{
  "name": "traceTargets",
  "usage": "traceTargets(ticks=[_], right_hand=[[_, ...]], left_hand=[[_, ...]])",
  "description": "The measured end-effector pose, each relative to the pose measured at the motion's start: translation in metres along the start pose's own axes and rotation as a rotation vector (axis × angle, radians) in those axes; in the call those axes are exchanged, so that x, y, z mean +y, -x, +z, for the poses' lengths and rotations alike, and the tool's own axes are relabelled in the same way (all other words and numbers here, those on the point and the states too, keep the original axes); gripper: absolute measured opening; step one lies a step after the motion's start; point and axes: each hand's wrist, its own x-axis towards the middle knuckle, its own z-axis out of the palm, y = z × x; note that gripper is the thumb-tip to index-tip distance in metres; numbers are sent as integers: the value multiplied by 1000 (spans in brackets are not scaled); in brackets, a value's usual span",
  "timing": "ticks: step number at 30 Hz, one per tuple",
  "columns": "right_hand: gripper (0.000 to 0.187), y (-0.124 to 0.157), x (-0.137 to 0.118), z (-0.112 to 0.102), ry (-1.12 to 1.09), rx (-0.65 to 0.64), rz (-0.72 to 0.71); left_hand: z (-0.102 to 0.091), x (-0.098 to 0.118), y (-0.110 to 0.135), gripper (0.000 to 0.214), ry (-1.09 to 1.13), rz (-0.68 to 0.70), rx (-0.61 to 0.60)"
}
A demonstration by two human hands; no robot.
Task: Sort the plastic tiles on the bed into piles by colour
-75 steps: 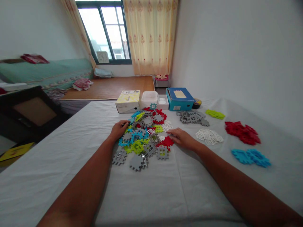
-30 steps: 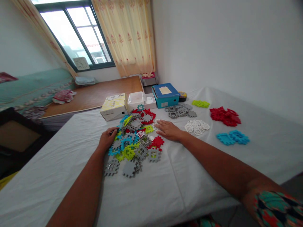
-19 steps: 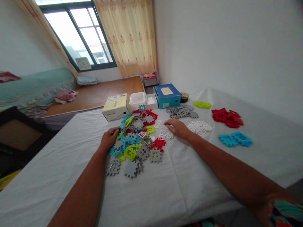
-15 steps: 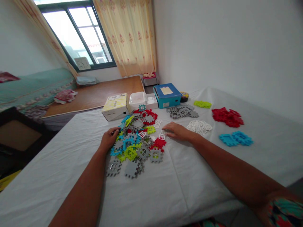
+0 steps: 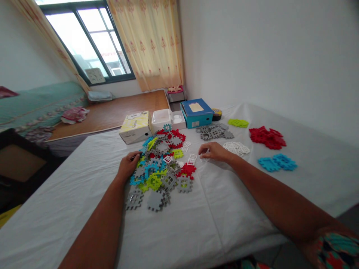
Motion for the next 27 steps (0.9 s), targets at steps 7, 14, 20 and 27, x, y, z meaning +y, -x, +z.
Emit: traceTargets(ticks=[7,14,20,27], right_hand=[[14,16,36,-53,315,125,260],[20,14,15,-14,284,14,-4],[30,14,-6,8,452,-40,-59],[27,18,-5,-16,590,96,184]], left_hand=[[-1,3,0,41,-12,-28,5],[-1,4,1,45,-25,-22,-7],[-3,3,0,45,-29,-27,-15],[-3,4,0,44,-15,-24,-6]])
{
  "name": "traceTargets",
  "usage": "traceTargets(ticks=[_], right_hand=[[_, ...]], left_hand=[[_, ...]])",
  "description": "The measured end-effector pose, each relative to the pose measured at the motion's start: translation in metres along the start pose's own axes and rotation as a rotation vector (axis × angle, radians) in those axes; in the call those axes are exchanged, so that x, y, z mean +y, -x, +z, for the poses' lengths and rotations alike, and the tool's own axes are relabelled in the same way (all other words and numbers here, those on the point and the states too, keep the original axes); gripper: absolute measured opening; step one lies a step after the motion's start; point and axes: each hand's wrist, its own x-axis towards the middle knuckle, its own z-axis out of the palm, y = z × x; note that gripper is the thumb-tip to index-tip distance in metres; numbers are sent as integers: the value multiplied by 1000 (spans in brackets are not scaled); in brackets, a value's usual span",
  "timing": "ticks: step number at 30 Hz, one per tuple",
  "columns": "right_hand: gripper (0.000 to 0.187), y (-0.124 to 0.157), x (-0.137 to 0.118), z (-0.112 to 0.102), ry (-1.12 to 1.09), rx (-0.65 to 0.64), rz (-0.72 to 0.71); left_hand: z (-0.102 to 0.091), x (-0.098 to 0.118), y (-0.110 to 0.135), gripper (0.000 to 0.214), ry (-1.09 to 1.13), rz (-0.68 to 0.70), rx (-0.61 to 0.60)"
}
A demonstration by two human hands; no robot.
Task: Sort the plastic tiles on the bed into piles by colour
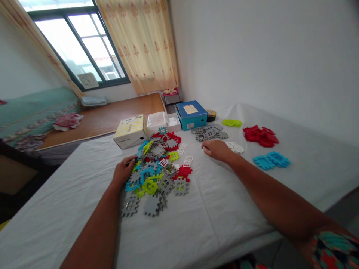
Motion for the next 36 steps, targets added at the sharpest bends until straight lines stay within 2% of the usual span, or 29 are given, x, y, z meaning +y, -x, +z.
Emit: traceTargets(ticks=[3,6,9,13,16,21,24,28,32,34,36], right_hand=[[24,0,26,-9,-3,-1,133],[21,0,40,-8,19,62,131],[27,-2,25,5,-68,167,-55],[36,-2,-18,28,-226,84,-416],[35,-2,-35,37,-206,15,-465],[25,-4,-36,31,-64,-16,-449],[22,-3,-40,27,12,4,-409],[22,-4,-32,18,-59,79,-226],[23,-4,8,1,-104,188,35],[23,-3,33,-6,-84,140,122],[22,-1,52,-9,-64,53,147]], left_hand=[[1,0,0,42,3,-5,7],[1,0,0,41,-6,-10,13],[1,0,0,42,-8,-9,6],[0,1,1,42,-10,-13,1],[0,2,2,42,-8,-9,6],[0,2,2,44,2,-7,-1],[0,0,1,44,17,11,-6],[0,-1,0,46,-1,1,-19],[-1,-1,0,45,-15,11,-23],[-2,0,0,45,-11,19,-21],[-2,1,0,45,-10,19,-17]])
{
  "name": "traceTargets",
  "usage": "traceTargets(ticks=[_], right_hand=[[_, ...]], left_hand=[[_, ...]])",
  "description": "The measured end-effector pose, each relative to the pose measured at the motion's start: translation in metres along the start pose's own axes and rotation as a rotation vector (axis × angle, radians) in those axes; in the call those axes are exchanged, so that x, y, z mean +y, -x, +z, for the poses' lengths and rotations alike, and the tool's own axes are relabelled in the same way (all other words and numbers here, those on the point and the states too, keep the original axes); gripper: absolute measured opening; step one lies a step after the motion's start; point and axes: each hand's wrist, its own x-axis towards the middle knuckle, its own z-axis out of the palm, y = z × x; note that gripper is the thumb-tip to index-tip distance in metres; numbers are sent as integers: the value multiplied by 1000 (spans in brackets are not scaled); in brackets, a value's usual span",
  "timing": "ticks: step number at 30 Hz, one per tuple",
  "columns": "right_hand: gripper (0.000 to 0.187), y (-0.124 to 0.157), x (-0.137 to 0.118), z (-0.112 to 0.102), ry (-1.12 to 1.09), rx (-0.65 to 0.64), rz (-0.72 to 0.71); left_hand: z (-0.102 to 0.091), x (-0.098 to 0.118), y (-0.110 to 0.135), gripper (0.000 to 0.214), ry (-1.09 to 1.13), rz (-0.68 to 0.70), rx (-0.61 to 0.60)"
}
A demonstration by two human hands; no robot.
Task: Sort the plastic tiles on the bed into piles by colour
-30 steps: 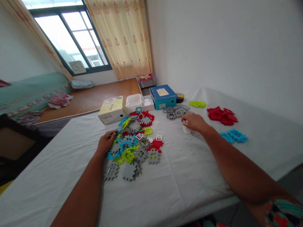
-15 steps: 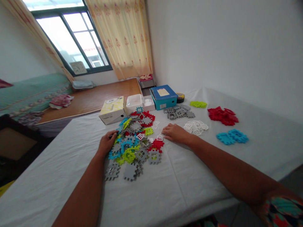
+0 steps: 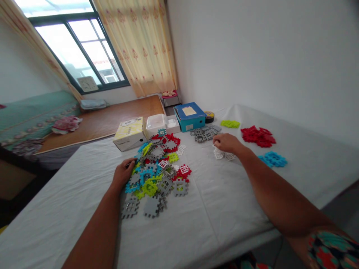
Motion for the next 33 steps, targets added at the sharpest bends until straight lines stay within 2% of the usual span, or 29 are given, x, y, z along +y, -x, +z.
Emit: traceTargets(ticks=[1,3,6,10,13,20,24,28,33], right_hand=[[21,0,6,0,11,-14,-5],[20,1,7,2,6,49,-52],[22,4,-17,14,-147,157,-264],[26,13,-69,37,-396,9,-658],[32,19,-94,50,-393,-69,-780],[29,24,-108,49,-215,-20,-773],[28,21,-103,40,-155,24,-623],[23,8,-63,26,-259,51,-422],[19,-2,2,9,-207,-43,-259]], left_hand=[[0,0,0,45,-3,0,4],[0,0,0,44,-10,0,11],[1,-1,-1,44,-12,-1,11],[2,0,0,43,-19,-2,17],[2,1,0,42,-21,2,25],[1,-2,0,46,-14,-9,4],[2,-3,0,45,-7,-3,6],[2,-3,-1,44,1,-5,9],[2,-4,-1,42,9,5,25]])
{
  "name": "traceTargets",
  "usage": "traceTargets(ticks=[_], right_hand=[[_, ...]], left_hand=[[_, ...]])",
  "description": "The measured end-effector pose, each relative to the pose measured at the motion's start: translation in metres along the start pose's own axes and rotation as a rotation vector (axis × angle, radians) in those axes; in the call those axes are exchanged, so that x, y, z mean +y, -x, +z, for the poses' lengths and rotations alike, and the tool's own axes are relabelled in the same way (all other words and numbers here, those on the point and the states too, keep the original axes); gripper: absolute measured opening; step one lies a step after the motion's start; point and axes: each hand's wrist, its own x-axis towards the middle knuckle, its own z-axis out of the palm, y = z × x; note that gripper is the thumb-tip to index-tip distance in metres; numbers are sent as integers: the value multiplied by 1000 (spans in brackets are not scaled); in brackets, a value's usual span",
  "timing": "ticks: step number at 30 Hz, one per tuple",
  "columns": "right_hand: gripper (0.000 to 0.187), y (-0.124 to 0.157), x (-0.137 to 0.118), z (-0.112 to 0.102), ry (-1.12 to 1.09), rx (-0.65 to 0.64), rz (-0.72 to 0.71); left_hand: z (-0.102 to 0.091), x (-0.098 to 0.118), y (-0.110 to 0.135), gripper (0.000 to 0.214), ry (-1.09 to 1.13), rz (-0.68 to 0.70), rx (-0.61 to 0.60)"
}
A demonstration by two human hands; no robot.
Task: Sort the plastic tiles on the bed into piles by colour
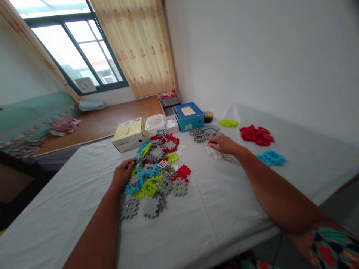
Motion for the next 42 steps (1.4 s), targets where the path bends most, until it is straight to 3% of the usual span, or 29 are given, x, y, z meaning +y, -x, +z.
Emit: traceTargets(ticks=[2,4,6,8,15,21,24,28,34,42], right_hand=[[22,2,11,-5,48,17,66],[29,1,12,-5,88,116,118],[31,-1,6,0,95,224,134],[30,-4,-7,8,62,246,93],[31,-24,-70,29,117,-156,-242],[29,-76,-96,48,171,-127,-239],[31,-86,-98,61,159,-117,-237],[24,-77,-99,69,245,-125,-222],[17,-46,-100,62,424,-160,-253],[22,-37,-96,69,420,-82,-236]], left_hand=[[0,0,0,42,-7,5,-4],[0,-1,0,43,-15,2,-14],[1,-1,0,43,-18,-6,-14],[2,-2,0,42,-16,-6,-3],[7,-5,-1,41,-1,15,13],[7,-9,-1,40,21,22,-3],[7,-7,0,40,15,30,3],[7,-5,1,39,22,35,8],[6,-5,1,39,15,34,15],[3,-3,0,42,-20,30,-3]])
